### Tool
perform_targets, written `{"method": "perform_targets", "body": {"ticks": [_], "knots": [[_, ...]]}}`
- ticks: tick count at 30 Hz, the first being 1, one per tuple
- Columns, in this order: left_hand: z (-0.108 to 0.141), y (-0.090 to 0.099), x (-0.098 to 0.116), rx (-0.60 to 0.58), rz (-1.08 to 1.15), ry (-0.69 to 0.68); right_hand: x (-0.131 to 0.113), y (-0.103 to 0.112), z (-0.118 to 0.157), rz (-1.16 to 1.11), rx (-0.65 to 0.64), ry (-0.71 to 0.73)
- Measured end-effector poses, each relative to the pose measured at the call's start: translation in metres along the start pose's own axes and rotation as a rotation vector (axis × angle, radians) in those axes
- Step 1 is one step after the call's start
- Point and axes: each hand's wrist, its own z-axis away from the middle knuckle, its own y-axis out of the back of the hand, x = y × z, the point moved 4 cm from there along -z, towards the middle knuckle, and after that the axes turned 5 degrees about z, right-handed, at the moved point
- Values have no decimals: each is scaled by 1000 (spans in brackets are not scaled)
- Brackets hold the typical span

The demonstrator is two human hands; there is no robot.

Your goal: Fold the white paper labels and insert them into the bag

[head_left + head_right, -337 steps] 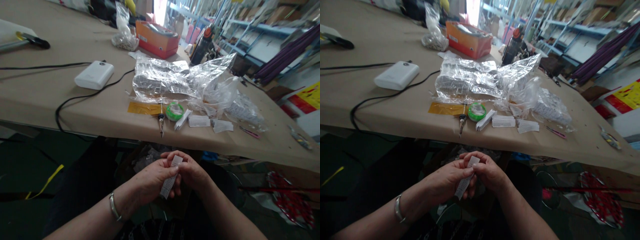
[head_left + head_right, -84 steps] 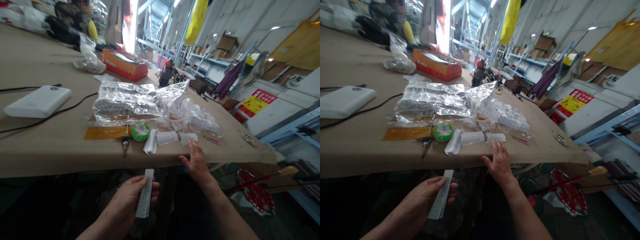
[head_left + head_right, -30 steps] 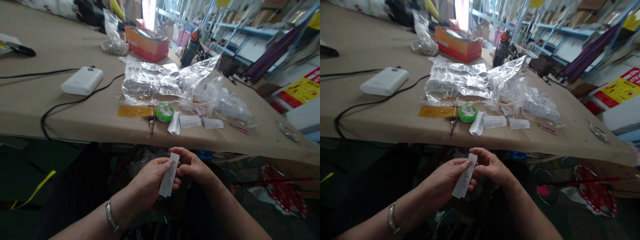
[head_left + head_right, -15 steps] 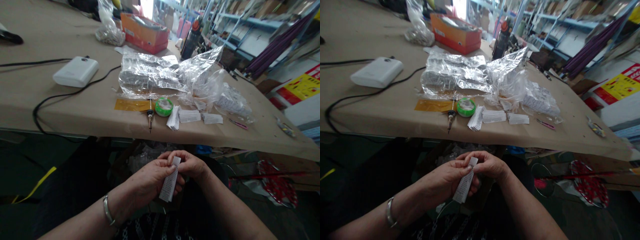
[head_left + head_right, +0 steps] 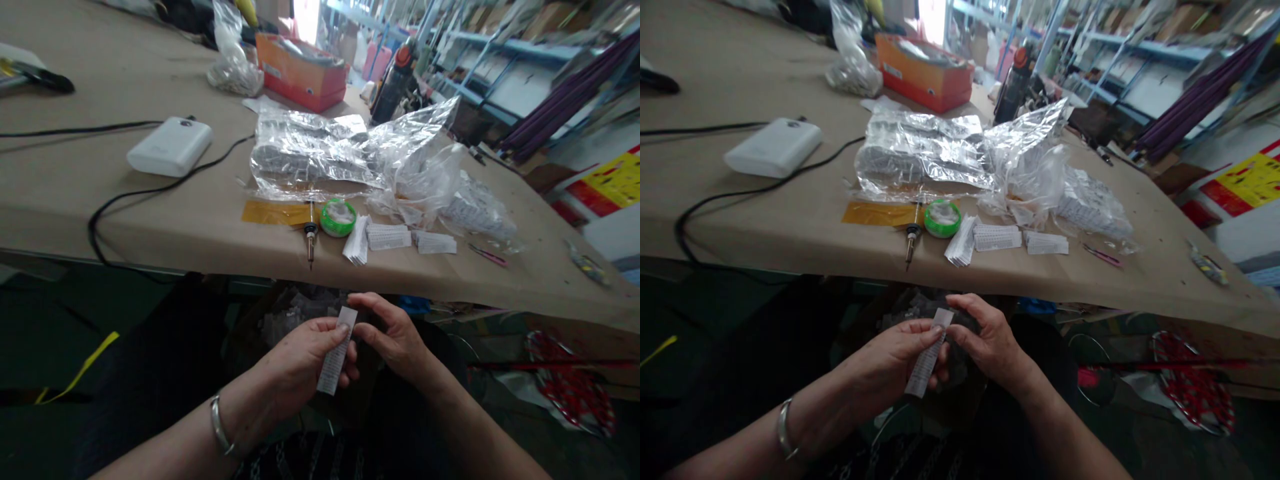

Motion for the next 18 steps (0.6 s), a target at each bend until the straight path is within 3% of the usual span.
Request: {"method": "perform_targets", "body": {"ticks": [3, 6, 18], "knots": [[0, 2, 1, 29, -4, -14, -10, -2, 3, 266, 42, 109], [-1, 3, 1, 40, 5, -8, -13, -6, 3, 363, 49, 137], [1, 4, 0, 48, 41, -9, -13, -13, 2, 368, 38, 139]]}}
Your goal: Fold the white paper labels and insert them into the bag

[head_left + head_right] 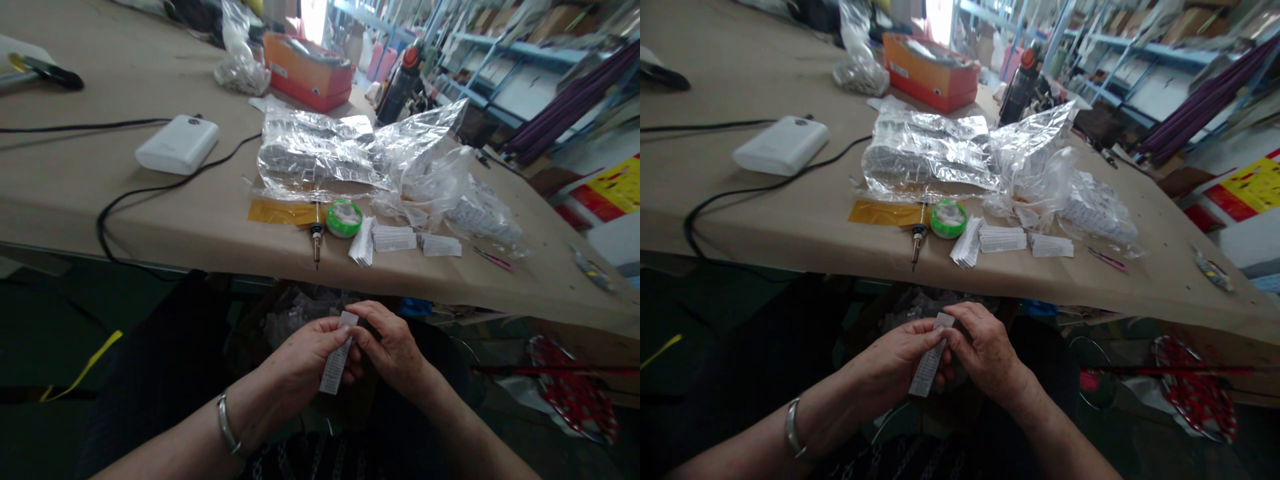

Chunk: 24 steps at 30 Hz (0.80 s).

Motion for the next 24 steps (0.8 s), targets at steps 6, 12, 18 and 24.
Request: {"method": "perform_targets", "body": {"ticks": [6, 12, 18, 24], "knots": [[-1, 1, 0, 19, 1, -8, 5, -3, 2, -50, 14, -52], [-1, -1, 0, 8, -11, -3, 0, -8, 0, -91, -67, -49], [-2, 0, -2, -89, -47, -5, 13, -11, -5, -623, -190, -249], [2, -1, -4, -100, -139, 49, 20, -26, -16, -1058, -462, -294]]}}
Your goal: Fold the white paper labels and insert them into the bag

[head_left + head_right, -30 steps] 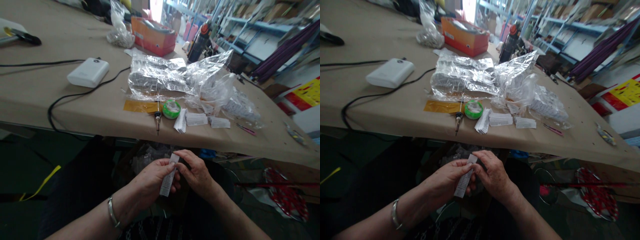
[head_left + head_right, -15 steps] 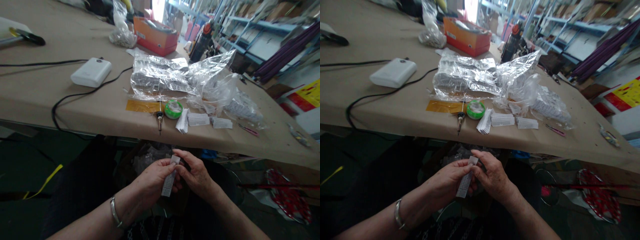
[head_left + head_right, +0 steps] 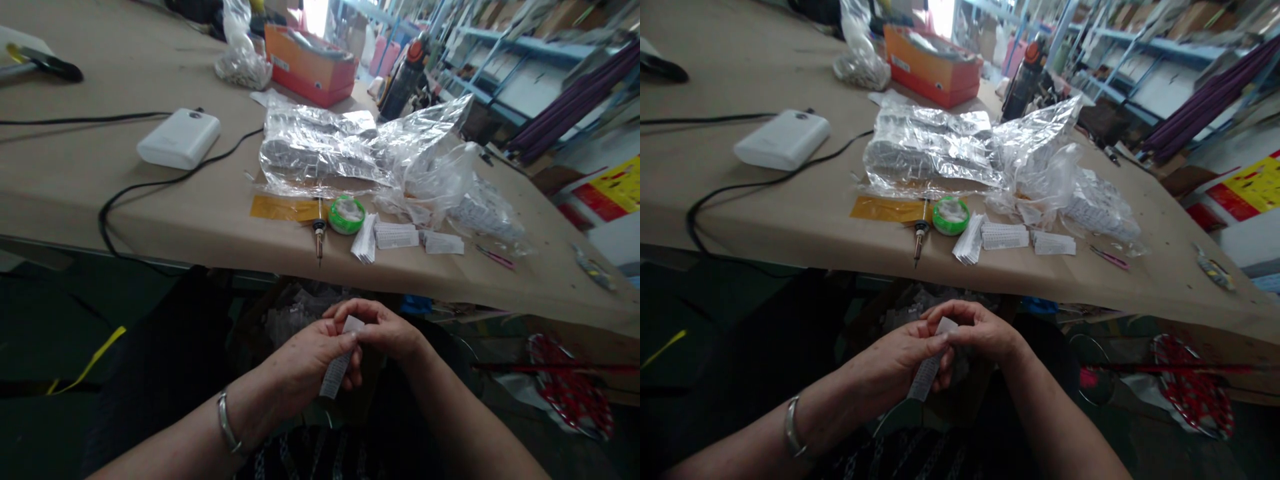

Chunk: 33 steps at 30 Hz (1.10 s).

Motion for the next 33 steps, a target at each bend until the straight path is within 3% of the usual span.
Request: {"method": "perform_targets", "body": {"ticks": [3, 6, 11, 14, 23, 29, 33], "knots": [[1, 1, 2, 20, 25, -37, 4, -2, -5, -91, 6, 6], [1, 3, 4, 20, 14, -64, 5, -5, -6, -34, 68, 5], [4, 8, 14, 55, 23, -169, -2, -6, -3, 79, 391, 108], [7, 11, 22, 130, 9, -241, -6, -11, -3, 139, 506, 99], [10, 13, 31, 235, -168, -358, -11, -17, -16, 121, 539, 62], [8, 20, 35, 261, -239, -431, -22, -19, -25, 199, 556, 117], [10, 27, 46, 325, -323, -548, -27, -20, -35, 223, 552, 150]]}}
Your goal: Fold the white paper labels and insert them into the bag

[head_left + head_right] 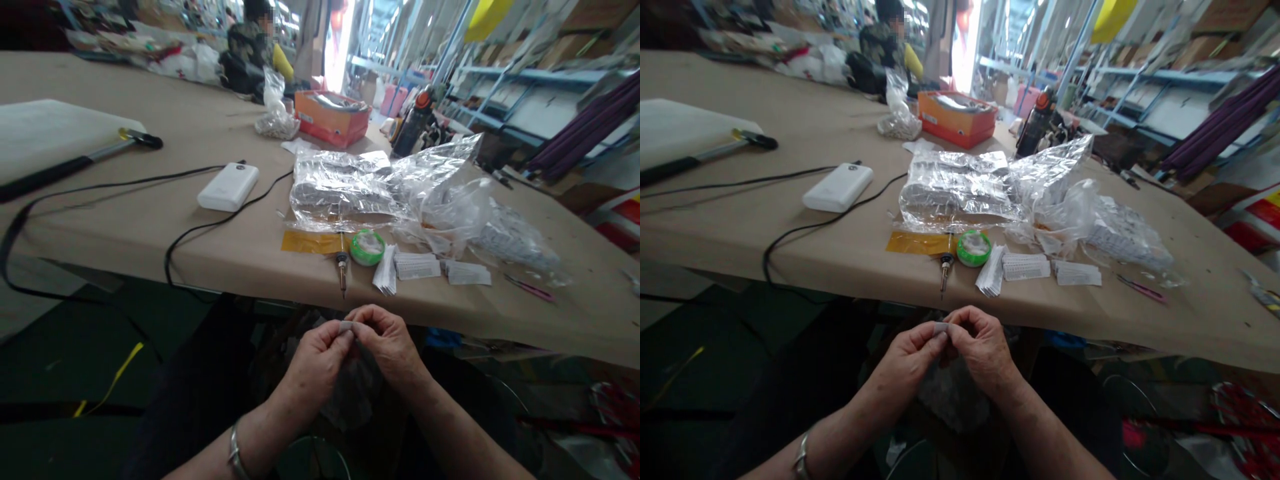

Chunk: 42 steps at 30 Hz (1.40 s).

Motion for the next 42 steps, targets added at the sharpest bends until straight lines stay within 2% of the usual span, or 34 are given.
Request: {"method": "perform_targets", "body": {"ticks": [8, 17, 38, 42], "knots": [[-6, 22, 22, 199, -360, -242, -5, -2, -15, 209, 71, 81], [-13, 21, 36, 224, -481, -356, -9, -1, -20, 306, 110, 141], [-23, 23, 35, 249, -503, -365, -10, 0, -28, 410, 174, 215], [-18, 23, 36, 246, -507, -369, -9, 0, -22, 374, 124, 227]]}}
